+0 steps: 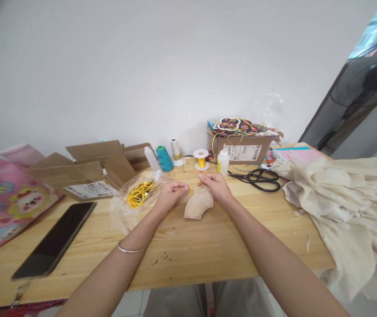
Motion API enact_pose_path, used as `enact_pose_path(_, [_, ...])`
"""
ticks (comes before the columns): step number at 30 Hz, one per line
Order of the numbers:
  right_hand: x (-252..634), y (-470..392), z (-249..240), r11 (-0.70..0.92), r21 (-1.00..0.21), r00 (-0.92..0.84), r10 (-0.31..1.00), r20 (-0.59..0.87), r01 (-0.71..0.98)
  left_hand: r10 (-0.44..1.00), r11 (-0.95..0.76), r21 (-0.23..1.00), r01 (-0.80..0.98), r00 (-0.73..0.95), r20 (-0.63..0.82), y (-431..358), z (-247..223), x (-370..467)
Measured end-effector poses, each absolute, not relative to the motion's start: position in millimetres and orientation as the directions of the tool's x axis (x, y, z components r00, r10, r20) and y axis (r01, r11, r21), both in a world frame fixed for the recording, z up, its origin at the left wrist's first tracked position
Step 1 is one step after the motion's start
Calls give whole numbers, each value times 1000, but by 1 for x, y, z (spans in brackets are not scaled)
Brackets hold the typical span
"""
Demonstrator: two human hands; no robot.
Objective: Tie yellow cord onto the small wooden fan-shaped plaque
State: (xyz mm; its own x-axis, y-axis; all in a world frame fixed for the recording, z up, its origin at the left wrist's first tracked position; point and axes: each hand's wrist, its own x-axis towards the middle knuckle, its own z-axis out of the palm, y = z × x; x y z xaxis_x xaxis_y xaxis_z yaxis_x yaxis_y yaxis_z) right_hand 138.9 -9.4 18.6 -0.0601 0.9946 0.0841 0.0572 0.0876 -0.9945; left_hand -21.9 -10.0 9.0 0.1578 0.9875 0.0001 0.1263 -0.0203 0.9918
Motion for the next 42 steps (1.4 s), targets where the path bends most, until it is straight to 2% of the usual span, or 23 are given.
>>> enact_pose_path(7, [142,-16,26,-127,-983,-365,928,-70,-135,988,-63,988,138,146,43,-9,9,-20])
enact_pose_path(11, [140,-18,24,-125,-983,-391,918,-62,-137,988,-56,992,111,147,39,-10,9,-19])
enact_pose_path(15, [134,-20,23,-76,-996,-353,934,-56,-44,987,-46,995,92,161,31,-11,9,-19])
enact_pose_path(19, [128,-19,18,14,-985,-321,946,-42,172,981,-56,995,87,190,39,-13,10,-20])
enact_pose_path(22, [126,-18,11,169,-920,-297,953,61,352,977,-42,996,78,214,25,-13,11,-20])
enact_pose_path(25, [126,-17,8,360,-765,-266,930,253,534,974,-25,997,72,227,8,-13,10,-20])
enact_pose_path(28, [126,-17,7,428,-627,-244,900,360,651,972,-48,995,86,234,27,-12,7,-20])
enact_pose_path(38, [128,-16,7,488,-515,-237,846,477,705,976,-83,990,110,209,59,-10,7,-20])
enact_pose_path(42, [128,-15,7,513,-511,-228,824,519,690,979,-51,994,101,199,30,-11,9,-19])
